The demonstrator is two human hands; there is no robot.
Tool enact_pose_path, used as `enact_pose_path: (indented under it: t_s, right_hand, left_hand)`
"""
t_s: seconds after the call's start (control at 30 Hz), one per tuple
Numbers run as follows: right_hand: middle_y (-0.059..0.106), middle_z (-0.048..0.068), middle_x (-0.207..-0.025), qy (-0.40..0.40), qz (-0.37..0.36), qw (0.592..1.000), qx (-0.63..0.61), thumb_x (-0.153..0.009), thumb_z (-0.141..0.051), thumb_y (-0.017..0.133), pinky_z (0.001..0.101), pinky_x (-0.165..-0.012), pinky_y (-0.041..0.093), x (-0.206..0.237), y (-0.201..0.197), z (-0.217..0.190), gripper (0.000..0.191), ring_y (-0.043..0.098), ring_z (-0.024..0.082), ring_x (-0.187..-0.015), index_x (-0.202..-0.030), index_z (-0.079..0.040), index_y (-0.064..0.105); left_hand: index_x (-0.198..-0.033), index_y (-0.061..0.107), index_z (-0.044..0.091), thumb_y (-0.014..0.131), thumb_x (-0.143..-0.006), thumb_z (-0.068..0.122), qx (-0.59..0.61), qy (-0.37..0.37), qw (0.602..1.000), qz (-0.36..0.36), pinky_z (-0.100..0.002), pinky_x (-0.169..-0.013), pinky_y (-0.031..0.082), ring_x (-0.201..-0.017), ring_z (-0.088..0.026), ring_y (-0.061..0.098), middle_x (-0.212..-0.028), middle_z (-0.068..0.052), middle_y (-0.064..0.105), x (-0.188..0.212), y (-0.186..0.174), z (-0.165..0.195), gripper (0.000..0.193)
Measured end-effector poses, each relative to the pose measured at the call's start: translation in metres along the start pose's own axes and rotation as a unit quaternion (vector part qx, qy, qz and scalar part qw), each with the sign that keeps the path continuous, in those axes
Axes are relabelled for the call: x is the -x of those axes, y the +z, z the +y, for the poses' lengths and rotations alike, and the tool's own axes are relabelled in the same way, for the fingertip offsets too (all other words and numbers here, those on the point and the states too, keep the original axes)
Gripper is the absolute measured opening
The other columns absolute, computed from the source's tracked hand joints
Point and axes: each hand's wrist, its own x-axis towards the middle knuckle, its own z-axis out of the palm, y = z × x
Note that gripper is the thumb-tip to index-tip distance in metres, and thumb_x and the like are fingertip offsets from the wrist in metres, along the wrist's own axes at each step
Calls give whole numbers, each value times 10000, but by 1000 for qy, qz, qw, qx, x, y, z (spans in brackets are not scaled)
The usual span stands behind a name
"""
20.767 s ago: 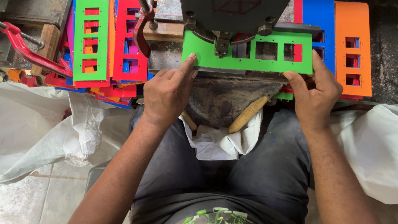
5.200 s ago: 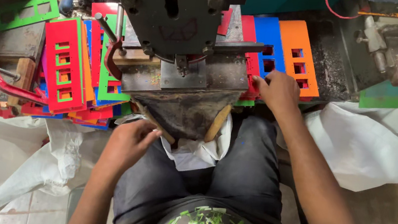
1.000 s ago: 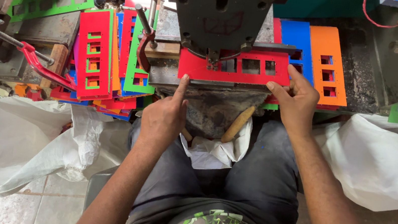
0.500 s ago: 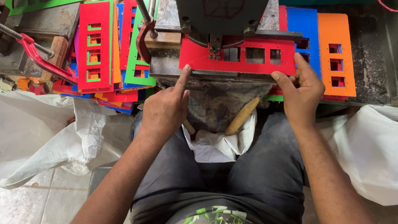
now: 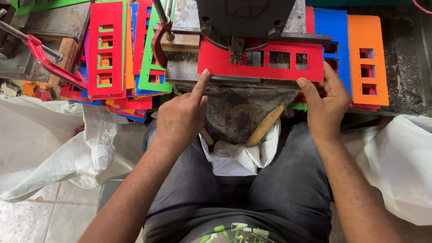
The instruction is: The person repeatedly places colorful plastic frames under a press machine, activates the press to punch holes, and removes the finished frames. The process is repeated with orange, blue, red, and green frames throughout the clip.
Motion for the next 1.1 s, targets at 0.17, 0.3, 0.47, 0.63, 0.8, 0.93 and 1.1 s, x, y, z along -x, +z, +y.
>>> enact_pose_path:
  t_s: [0.17,0.3,0.47,0.63,0.8,0.93,1.1]
  right_hand:
    - [725,83,-1222,-8,-6,1000,-6,-1047,-66,729,240,-923,572,-1,1,-2,464,687,95,-1037,-1462,52,558]
    - [727,89,-1220,-6,-6,1000,-6,-1047,-68,725,241,-918,573,-1,0,-1,463,691,97,-1030,-1461,54,556]
    - [735,95,-1197,1,-4,1000,8,-1044,-80,726,237,-892,576,-1,-2,0,470,697,94,-1008,-1462,47,554]
    - [735,96,-1196,3,-1,1000,14,-1047,-87,728,235,-882,578,0,-2,0,471,696,95,-1003,-1465,44,554]
    - [733,97,-1205,1,-2,1000,12,-1047,-86,726,239,-895,582,1,-1,0,474,698,99,-1017,-1466,45,547]
    - [733,97,-1205,3,-6,1000,0,-1052,-85,720,240,-904,579,1,-1,0,469,700,98,-1026,-1466,48,547]
    - [727,100,-1226,0,-10,1000,-4,-1057,-78,714,245,-931,580,1,-1,-1,469,699,103,-1050,-1471,54,539]
  left_hand:
    - [-1555,450,138,702,-956,192,13,6,1000,5,-413,-546,537,-567,-257,658,-682,-79,658,0,-1,-2,652]
    - [-1553,452,135,700,-956,190,19,6,1000,2,-417,-542,535,-565,-260,658,-680,-81,659,0,-2,-1,649]
    - [-1551,455,132,702,-954,177,20,9,1000,3,-414,-540,536,-560,-257,657,-673,-82,655,-1,-2,0,647]
    - [-1544,461,125,709,-954,179,15,4,1000,-8,-407,-524,533,-544,-246,652,-653,-77,648,-2,-3,-1,642]
    - [-1546,462,124,706,-958,179,12,14,1000,6,-397,-530,538,-552,-235,654,-667,-72,653,0,-3,-2,639]
    - [-1548,457,130,702,-958,186,10,11,1000,1,-397,-528,540,-554,-234,659,-670,-70,658,0,-3,-2,642]
    - [-1552,447,126,694,-967,186,9,14,1000,1,-394,-534,543,-559,-231,662,-677,-71,660,0,-4,-2,637]
